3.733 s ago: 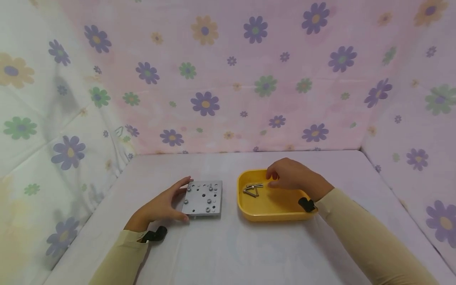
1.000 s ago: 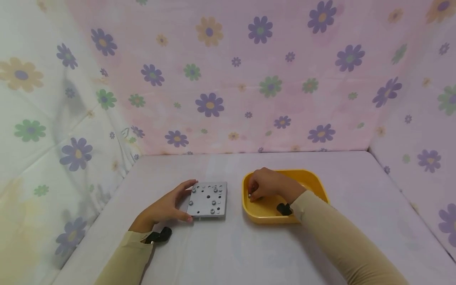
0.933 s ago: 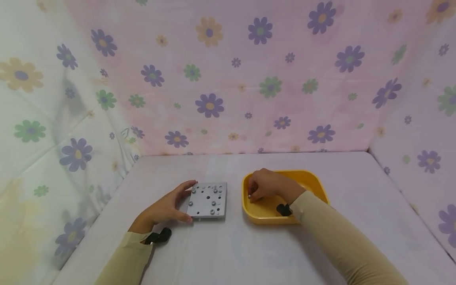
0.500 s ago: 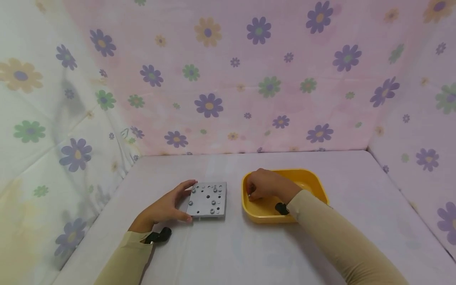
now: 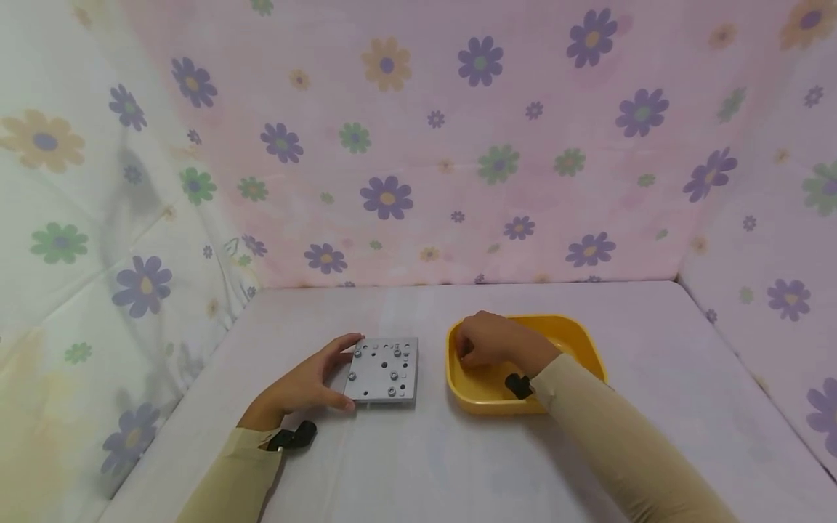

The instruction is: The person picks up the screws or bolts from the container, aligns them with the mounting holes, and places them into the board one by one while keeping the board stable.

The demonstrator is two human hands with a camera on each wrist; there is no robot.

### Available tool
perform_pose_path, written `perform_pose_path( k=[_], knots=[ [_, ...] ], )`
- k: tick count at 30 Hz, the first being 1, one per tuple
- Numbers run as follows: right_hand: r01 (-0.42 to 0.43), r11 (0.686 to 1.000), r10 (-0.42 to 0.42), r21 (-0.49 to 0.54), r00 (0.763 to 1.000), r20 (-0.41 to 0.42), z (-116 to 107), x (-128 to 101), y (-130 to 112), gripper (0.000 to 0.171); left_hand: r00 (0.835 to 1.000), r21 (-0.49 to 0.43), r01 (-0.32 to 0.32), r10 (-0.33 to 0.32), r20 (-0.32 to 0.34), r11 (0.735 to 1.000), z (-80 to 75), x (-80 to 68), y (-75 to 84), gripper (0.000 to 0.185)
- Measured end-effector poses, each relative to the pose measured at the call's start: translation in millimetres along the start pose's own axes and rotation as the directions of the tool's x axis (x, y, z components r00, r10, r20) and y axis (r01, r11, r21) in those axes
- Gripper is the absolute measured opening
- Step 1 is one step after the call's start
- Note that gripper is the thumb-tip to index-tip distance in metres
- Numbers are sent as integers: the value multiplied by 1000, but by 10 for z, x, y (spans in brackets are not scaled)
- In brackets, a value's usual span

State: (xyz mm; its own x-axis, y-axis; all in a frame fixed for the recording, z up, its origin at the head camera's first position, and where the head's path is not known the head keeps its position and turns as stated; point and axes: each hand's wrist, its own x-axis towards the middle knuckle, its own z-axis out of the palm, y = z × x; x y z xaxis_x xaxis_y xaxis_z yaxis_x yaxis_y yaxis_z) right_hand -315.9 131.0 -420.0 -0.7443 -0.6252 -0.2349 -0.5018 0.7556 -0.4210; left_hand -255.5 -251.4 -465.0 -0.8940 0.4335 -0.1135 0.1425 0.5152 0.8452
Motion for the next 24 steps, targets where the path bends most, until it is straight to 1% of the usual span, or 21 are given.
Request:
perform_pose_path(
  k=[2, 6, 9, 13, 18, 24],
  knots=[
    [-2, 1000, 2, 14, 1000, -1, -25, -21, -6, 8, 1000, -2, 0, 0, 0, 1000, 0, -5, -5, 125],
    [-17, 997, 19, 77, 1000, -19, -77, -78, -17, 4, 1000, 6, -4, 4, -2, 1000, -4, -8, -17, 126],
    [-16, 993, 20, 121, 999, -30, -94, -123, -12, 5, 1000, 10, -7, 7, 0, 1000, -8, 0, -31, 126],
    [-13, 989, 20, 147, 999, -44, -97, -175, 24, 5, 1000, 9, -16, 16, 7, 1000, -12, 24, -29, 126],
    [8, 987, 7, 160, 996, -93, -105, -235, 55, 6, 1000, 7, -14, 14, 7, 1000, -9, 14, -5, 126],
    [18, 983, 15, 182, 984, -176, -118, -343, 42, 7, 1000, -6, -6, 6, 3, 1000, 8, -18, -7, 125]
  ],
)
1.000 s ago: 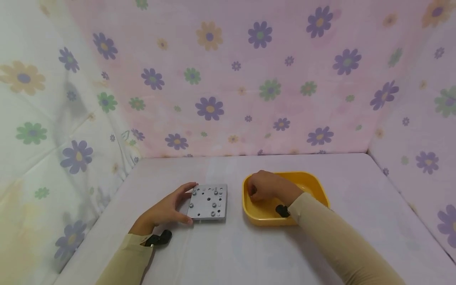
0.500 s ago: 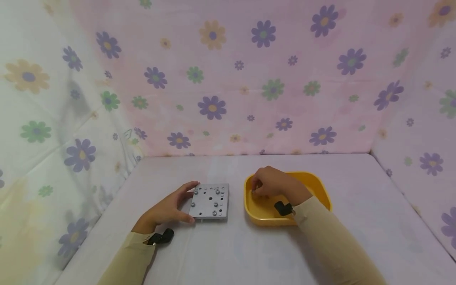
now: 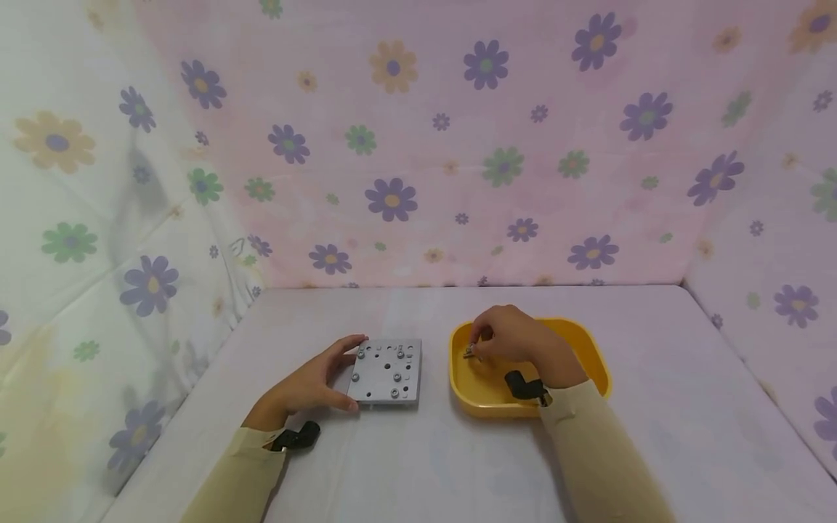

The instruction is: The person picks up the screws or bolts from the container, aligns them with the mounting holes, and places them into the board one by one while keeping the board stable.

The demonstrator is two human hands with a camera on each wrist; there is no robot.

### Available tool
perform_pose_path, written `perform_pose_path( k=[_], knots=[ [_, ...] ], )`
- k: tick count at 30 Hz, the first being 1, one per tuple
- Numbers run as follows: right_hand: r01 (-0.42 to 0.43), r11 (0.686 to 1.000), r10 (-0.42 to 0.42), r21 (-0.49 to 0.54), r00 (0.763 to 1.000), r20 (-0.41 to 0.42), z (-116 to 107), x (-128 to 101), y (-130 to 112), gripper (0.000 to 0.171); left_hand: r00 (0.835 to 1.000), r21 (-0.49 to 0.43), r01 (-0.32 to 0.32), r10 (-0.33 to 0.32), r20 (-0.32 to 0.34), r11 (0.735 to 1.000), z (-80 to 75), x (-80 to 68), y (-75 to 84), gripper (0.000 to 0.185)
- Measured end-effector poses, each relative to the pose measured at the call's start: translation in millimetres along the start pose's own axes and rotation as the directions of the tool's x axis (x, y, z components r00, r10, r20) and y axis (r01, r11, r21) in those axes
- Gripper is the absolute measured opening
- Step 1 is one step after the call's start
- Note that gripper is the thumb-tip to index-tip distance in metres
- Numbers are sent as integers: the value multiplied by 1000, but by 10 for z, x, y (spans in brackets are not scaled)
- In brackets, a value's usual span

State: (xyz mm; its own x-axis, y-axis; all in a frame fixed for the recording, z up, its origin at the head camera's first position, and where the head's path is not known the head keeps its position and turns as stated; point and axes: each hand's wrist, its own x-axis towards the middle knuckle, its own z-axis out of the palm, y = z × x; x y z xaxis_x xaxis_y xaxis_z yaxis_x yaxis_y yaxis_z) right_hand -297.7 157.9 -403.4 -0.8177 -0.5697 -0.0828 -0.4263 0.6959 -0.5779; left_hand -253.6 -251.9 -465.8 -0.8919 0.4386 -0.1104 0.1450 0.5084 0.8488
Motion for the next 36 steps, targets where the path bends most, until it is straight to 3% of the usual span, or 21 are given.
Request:
perform_pose_path(
  k=[10, 24, 36],
  knots=[
    [26, 999, -19, 42, 987, -159, -12, -62, 15, 14, 1000, 19, -11, 11, -6, 1000, -12, 15, -31, 127],
    [27, 999, -18, 31, 966, -259, 10, -101, -67, 14, 1000, 5, -19, 19, -1, 1000, 1, -6, 12, 126],
    [42, 993, -8, 107, 953, -302, 103, -64, -230, 7, 998, -8, -45, 45, 32, 999, 5, -19, 7, 125]
  ],
)
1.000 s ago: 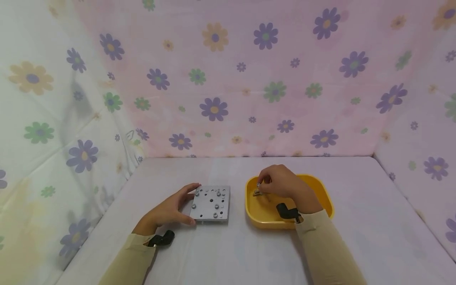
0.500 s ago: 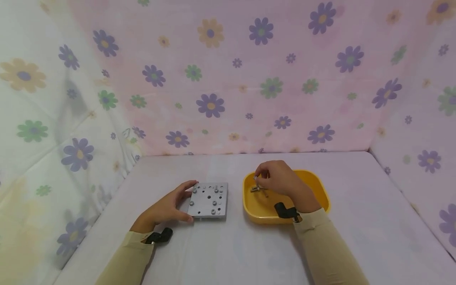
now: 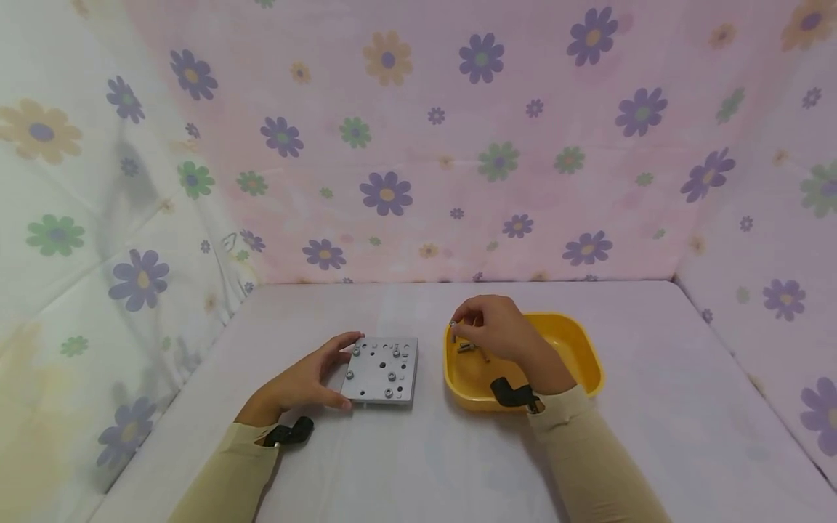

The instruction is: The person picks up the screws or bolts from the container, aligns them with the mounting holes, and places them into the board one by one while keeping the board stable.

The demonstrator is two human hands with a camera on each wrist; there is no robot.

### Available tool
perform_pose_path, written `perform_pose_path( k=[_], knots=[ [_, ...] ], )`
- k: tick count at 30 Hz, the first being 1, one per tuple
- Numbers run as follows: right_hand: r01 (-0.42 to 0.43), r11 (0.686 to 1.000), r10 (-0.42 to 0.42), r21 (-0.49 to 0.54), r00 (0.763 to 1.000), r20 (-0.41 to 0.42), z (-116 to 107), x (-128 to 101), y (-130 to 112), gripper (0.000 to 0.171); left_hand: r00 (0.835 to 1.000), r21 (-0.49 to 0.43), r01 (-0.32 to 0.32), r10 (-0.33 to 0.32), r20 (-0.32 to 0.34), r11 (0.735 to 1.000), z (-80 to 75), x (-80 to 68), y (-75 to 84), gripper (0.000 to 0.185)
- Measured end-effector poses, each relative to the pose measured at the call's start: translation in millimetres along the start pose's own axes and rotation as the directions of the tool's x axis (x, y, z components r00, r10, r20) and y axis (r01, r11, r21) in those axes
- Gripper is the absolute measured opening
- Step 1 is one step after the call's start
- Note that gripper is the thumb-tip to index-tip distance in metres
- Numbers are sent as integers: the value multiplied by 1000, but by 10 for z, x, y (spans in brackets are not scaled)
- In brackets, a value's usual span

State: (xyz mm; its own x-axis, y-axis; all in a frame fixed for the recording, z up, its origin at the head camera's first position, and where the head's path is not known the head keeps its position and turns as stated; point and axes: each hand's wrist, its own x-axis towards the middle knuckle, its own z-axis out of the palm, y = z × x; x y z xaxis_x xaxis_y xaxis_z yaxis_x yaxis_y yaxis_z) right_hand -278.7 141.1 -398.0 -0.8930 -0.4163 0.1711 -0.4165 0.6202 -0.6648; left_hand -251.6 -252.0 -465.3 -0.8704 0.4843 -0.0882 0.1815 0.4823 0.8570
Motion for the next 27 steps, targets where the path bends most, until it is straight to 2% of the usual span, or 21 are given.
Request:
perform_pose_path(
  k=[10, 15, 27],
  knots=[
    [-11, 999, 13, 32, 999, -33, 68, -22, -60, 7, 1000, 13, 21, -21, 4, 1000, 13, 37, -3, 124],
    [-43, 998, 44, 51, 999, -12, 86, -31, -155, 7, 1000, 11, 18, -18, 3, 1000, 14, 56, -30, 126],
    [65, 998, -65, -4, 997, -35, 146, -5, -286, 4, 1000, 16, 9, -9, -1, 1000, -3, 33, -39, 129]
  ],
)
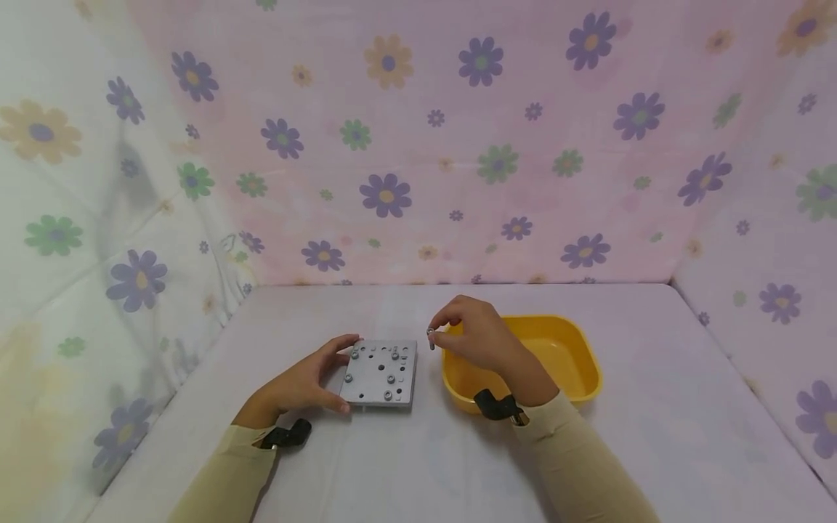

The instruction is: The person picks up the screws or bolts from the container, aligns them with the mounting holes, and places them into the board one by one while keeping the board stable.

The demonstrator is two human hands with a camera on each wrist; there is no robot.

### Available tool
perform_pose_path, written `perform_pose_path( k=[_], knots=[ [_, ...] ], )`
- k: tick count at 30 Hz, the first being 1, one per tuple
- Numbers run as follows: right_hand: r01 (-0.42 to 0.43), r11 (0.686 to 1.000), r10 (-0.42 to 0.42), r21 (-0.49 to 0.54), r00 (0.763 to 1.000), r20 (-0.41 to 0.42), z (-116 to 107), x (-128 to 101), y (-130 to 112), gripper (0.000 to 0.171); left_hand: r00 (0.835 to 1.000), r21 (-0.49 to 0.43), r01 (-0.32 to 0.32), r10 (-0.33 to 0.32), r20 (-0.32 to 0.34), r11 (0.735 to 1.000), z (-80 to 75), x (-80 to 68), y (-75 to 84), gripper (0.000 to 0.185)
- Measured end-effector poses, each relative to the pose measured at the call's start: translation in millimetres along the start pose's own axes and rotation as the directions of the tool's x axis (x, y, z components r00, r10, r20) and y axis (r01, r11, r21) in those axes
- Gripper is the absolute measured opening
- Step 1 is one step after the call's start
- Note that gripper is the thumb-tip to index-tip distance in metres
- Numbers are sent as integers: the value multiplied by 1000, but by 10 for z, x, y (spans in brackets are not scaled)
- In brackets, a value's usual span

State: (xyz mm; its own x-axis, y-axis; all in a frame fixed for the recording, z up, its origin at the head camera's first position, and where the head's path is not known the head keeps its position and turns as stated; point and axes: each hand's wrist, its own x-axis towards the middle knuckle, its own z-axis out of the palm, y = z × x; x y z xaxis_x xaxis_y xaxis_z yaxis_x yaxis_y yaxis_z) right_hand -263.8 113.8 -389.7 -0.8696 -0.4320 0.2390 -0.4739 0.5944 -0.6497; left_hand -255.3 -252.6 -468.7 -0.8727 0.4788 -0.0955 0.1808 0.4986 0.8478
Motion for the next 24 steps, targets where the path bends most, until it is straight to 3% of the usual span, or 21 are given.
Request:
perform_pose_path(
  k=[5, 12, 24],
  knots=[
    [20, 1000, -20, -5, 1000, -8, 22, 56, -58, 5, 1000, -2, -12, 12, 5, 1000, -26, 2, 2, 127],
    [40, 999, -40, 4, 999, 4, 92, 160, -154, 5, 1000, 0, 24, -24, -2, 1000, -4, -46, 2, 128],
    [43, 998, -43, 37, 999, -19, 143, 185, -177, 5, 1000, -12, -4, 4, 10, 1000, -9, -24, 14, 127]
  ],
)
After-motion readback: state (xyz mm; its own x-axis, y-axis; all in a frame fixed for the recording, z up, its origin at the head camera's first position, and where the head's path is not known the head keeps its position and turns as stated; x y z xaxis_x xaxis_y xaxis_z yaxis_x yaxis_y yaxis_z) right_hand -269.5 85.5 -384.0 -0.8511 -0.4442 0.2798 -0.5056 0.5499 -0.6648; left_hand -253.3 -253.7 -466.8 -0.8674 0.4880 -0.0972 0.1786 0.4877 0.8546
